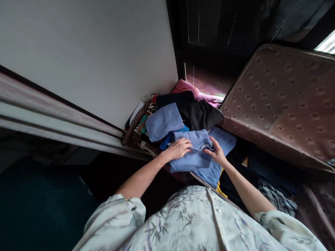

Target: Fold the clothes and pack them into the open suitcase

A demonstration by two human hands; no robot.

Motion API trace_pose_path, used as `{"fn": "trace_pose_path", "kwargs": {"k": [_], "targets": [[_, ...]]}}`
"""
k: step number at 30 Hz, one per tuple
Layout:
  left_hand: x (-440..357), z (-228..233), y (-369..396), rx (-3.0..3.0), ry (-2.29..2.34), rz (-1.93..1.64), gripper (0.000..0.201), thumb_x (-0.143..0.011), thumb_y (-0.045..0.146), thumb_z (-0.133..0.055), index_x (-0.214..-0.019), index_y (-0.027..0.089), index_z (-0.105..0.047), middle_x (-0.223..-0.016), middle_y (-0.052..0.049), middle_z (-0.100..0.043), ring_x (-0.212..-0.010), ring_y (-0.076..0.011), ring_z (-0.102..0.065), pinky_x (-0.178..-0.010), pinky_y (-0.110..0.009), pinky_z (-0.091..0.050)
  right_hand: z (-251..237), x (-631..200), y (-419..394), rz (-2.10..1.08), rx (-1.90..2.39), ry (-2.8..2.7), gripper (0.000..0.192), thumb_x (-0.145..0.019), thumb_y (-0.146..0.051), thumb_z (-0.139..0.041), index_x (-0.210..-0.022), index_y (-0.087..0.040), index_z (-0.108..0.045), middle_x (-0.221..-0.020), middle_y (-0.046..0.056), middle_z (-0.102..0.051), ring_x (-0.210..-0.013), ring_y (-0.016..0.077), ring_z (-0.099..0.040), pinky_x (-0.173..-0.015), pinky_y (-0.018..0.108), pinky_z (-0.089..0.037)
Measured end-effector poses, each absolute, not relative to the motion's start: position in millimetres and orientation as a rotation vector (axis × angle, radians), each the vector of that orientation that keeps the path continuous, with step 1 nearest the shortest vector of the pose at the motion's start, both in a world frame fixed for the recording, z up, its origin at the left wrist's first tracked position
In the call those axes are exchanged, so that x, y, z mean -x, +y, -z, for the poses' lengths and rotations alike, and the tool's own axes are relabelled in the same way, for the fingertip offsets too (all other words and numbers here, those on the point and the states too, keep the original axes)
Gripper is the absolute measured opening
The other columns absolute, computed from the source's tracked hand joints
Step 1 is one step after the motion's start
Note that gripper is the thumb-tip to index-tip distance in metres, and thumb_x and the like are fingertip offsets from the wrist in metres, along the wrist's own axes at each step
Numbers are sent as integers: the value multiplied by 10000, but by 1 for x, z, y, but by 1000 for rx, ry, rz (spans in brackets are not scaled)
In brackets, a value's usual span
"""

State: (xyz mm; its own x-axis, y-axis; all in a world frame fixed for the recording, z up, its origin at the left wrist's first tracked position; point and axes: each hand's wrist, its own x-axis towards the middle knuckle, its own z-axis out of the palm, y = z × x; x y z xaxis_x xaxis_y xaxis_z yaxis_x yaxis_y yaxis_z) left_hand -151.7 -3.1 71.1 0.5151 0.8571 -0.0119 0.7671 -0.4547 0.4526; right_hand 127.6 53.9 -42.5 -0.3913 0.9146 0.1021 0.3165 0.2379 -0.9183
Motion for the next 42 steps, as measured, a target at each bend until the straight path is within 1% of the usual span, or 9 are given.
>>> {"fn": "trace_pose_path", "kwargs": {"k": [3,7,13,20,23,28,35,39,42], "targets": [[144,-66,2,-2283,1284,-121,553,-868,239,-753,-1397,202,-592,-1316,-120,-646,-1161,-259,-638,-974,-346,-503,39,-133,61,-1171,1067,-2094,397,-814,-480,-741,-1129,-240,-733,-1142,99,-605,-957,248,-626,-894,424,-546],[152,-66,13,-2223,1213,187,276,-876,105,-628,-1097,222,-745,-1066,-57,-731,-921,-211,-684,-777,-259,-485,24,-136,61,-1048,945,-2269,172,-881,-365,-657,-913,-218,-740,-1190,130,-580,-1036,267,-597,-915,447,-544],[182,-74,30,-1965,1027,196,196,-870,145,-596,-715,177,-711,-608,14,-620,-619,-133,-559,-617,-216,-377,4,-131,53,-923,918,-2243,254,-914,-456,-669,-847,-213,-701,-1478,144,-479,-1204,328,-500,-1017,582,-467],[171,-74,32,-1891,1134,-101,241,-941,305,-536,-897,222,-759,-832,-19,-741,-812,-172,-671,-743,-216,-424,-9,-136,57,-866,921,-2307,278,-968,-469,-586,-1040,-296,-791,-1488,98,-545,-1330,360,-414,-1074,591,-369],[170,-74,33,-1835,1117,-68,271,-926,329,-533,-782,219,-734,-648,9,-643,-659,-153,-599,-657,-221,-388,-5,-142,60,-1031,829,-2437,349,-986,-487,-540,-1161,-307,-782,-1184,136,-717,-1186,328,-551,-1038,549,-379],[180,-72,38,-1770,1067,2,368,-913,340,-567,-575,199,-602,-506,32,-499,-513,-119,-443,-566,-230,-323,-6,-143,78,-1364,890,-2298,445,-935,-615,-568,-932,-239,-807,-788,88,-709,-780,219,-637,-875,399,-481],[187,-57,23,-1989,1693,-271,284,-968,419,-605,-808,208,-708,-741,-39,-675,-736,-189,-636,-726,-269,-447,3,-111,93,-1451,1111,-1744,426,-789,-620,-718,-972,-240,-778,-848,54,-712,-773,218,-625,-755,346,-518],[174,-32,-25,-1911,2015,-844,364,-940,503,-655,-1121,189,-690,-1123,-146,-690,-1083,-267,-645,-973,-381,-498,42,-98,73,-1241,1421,-1351,668,-728,-665,-712,-1225,-221,-667,-1161,125,-674,-968,248,-636,-864,401,-537],[163,-12,-70,-1471,2264,-1232,536,-941,526,-634,-1335,172,-555,-1256,-191,-622,-1149,-274,-633,-947,-402,-548,65,-102,45,-1366,1482,-1093,824,-715,-663,-726,-1389,-230,-531,-1361,156,-615,-1154,280,-623,-967,441,-529]]}}
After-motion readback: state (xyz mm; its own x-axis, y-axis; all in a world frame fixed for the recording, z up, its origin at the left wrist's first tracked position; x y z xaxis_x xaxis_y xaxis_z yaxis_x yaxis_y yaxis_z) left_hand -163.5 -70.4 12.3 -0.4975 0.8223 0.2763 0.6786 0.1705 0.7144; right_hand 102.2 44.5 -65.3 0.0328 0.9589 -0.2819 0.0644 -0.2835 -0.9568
